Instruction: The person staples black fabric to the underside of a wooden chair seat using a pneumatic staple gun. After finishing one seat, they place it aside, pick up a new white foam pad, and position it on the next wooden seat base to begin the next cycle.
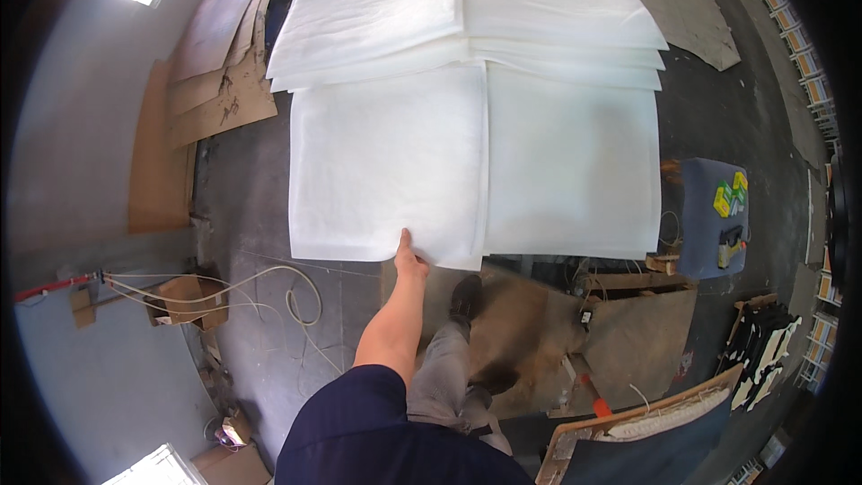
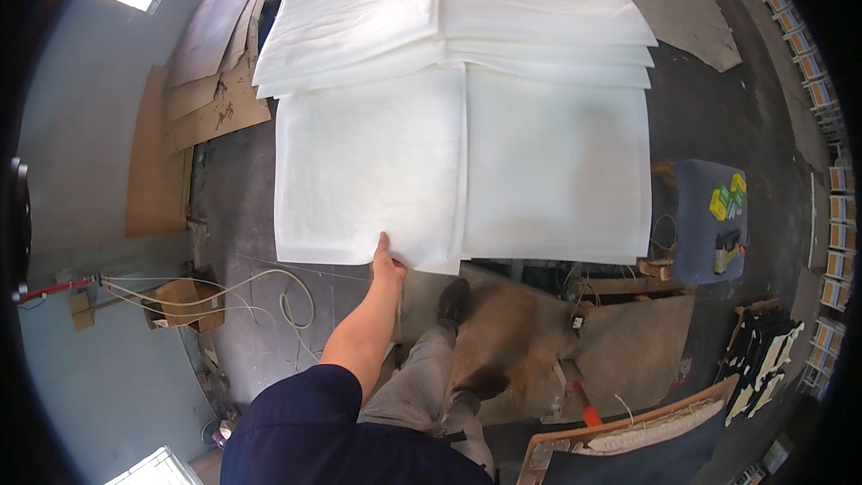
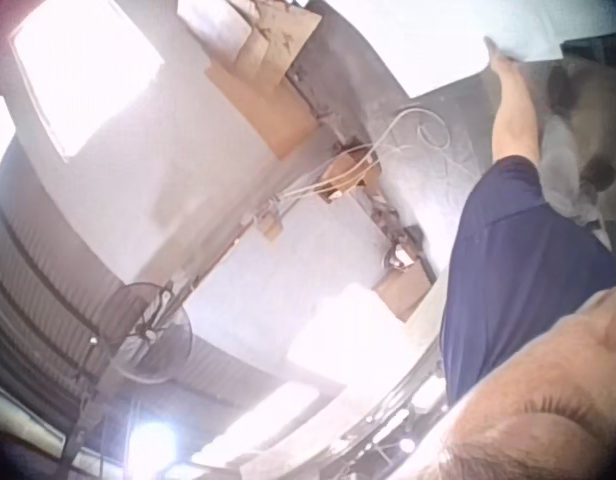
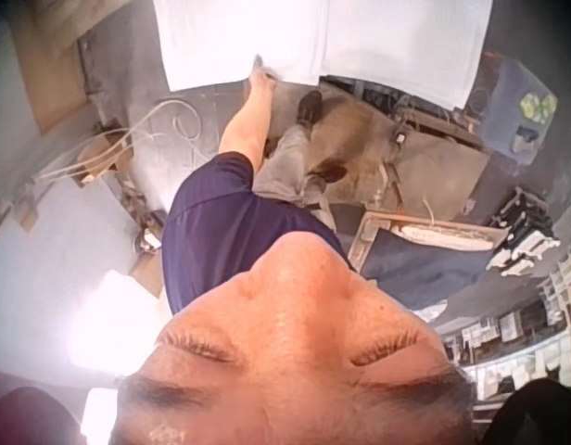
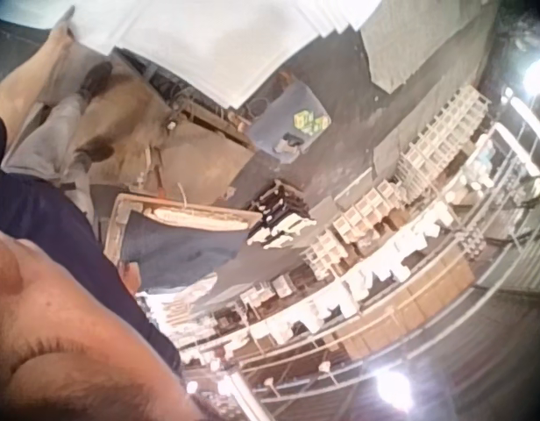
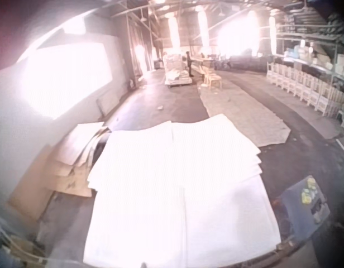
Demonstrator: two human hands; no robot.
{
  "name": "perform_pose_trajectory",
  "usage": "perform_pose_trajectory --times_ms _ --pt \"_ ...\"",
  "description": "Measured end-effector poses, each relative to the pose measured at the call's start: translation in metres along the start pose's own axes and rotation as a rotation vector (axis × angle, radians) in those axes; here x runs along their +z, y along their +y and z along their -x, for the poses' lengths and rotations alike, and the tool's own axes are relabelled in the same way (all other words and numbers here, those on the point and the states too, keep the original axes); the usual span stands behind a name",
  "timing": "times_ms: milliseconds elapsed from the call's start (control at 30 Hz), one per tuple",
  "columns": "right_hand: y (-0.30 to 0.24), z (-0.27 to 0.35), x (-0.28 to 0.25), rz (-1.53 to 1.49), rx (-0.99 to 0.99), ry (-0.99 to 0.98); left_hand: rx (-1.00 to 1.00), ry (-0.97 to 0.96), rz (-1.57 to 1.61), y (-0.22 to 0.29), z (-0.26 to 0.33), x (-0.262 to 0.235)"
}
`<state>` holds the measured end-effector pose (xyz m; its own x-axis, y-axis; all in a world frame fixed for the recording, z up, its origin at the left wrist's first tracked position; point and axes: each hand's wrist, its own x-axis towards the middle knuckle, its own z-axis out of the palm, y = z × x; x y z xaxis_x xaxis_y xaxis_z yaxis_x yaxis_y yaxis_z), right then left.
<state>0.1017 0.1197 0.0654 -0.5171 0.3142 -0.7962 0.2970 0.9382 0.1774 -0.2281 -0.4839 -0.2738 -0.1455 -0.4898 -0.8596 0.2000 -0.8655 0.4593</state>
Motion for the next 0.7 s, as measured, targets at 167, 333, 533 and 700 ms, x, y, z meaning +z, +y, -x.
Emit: perform_pose_trajectory --times_ms 167,333,533,700 --pt "-0.021 -0.025 -0.018 0.011 -0.019 0.010 -0.090 -0.091 -0.027 0.015 -0.028 0.017" --pt "-0.025 -0.039 -0.035 0.031 -0.053 0.024 0.092 0.346 -0.257 0.010 -0.036 0.030" --pt "-0.027 -0.047 -0.034 0.008 -0.054 0.052 0.069 0.335 -0.090 0.011 -0.027 0.035" --pt "-0.032 -0.039 -0.033 -0.018 -0.048 0.076 -0.074 0.042 0.034 0.030 -0.016 0.051"
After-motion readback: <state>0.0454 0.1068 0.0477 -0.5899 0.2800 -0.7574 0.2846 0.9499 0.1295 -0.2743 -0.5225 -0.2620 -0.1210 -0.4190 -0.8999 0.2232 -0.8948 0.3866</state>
